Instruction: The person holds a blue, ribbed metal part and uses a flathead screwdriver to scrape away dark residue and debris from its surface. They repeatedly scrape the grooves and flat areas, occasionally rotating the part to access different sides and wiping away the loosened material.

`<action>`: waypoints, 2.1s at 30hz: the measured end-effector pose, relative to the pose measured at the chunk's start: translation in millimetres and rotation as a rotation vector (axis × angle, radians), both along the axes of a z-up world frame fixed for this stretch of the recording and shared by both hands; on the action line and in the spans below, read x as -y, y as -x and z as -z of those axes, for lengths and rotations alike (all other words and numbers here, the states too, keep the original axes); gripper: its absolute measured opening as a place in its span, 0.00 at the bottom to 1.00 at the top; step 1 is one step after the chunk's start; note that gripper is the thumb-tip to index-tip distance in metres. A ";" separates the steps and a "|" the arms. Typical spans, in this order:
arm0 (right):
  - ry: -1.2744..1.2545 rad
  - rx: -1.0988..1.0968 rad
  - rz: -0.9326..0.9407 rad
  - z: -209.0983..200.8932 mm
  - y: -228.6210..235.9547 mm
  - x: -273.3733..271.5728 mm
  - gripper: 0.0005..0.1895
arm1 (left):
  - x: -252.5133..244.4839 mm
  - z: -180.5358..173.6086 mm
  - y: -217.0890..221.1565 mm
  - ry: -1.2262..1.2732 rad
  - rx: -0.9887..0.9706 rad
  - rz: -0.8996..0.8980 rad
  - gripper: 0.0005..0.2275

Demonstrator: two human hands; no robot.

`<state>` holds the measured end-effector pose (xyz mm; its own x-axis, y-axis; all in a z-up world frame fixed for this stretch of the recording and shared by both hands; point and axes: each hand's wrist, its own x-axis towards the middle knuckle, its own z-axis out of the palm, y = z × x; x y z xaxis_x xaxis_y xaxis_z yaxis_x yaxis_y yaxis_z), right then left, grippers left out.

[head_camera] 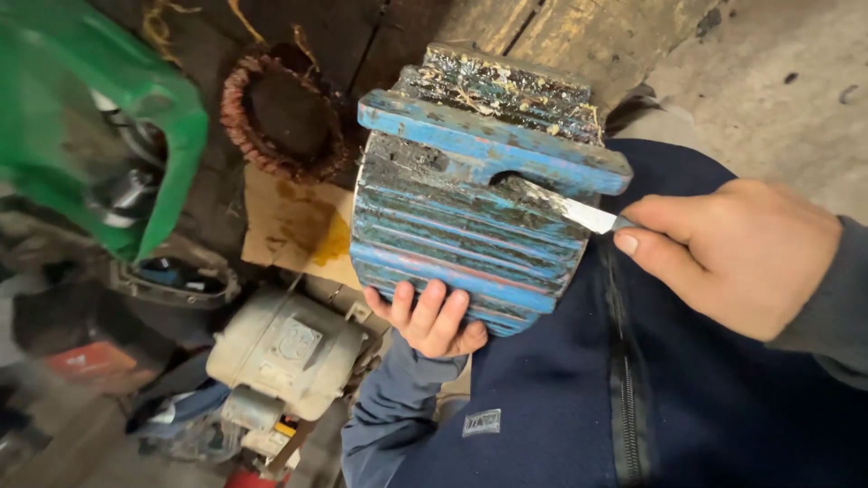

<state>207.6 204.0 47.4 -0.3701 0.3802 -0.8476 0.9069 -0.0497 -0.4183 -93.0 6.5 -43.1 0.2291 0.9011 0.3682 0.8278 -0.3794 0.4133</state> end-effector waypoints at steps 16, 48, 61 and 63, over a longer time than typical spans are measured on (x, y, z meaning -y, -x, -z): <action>0.161 -0.091 0.614 5.6 -39.3 53.6 0.13 | 4.9 1.6 9.4 0.060 -0.015 0.068 0.21; -0.698 -0.511 0.831 278.5 -141.6 77.3 0.09 | 2.7 6.9 4.7 0.000 0.047 -0.021 0.18; -0.726 -0.501 0.796 411.0 -125.7 98.8 0.13 | 5.4 12.9 5.5 -0.020 0.030 -0.068 0.19; -0.665 -0.320 0.823 435.4 -145.5 123.9 0.15 | 8.4 11.9 4.7 -0.021 0.026 -0.035 0.19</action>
<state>353.1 80.1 -388.0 0.0394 0.9552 -0.2934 0.5452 -0.2666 -0.7948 -97.7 -1.9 -55.0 0.1881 0.9003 0.3924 0.8299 -0.3594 0.4268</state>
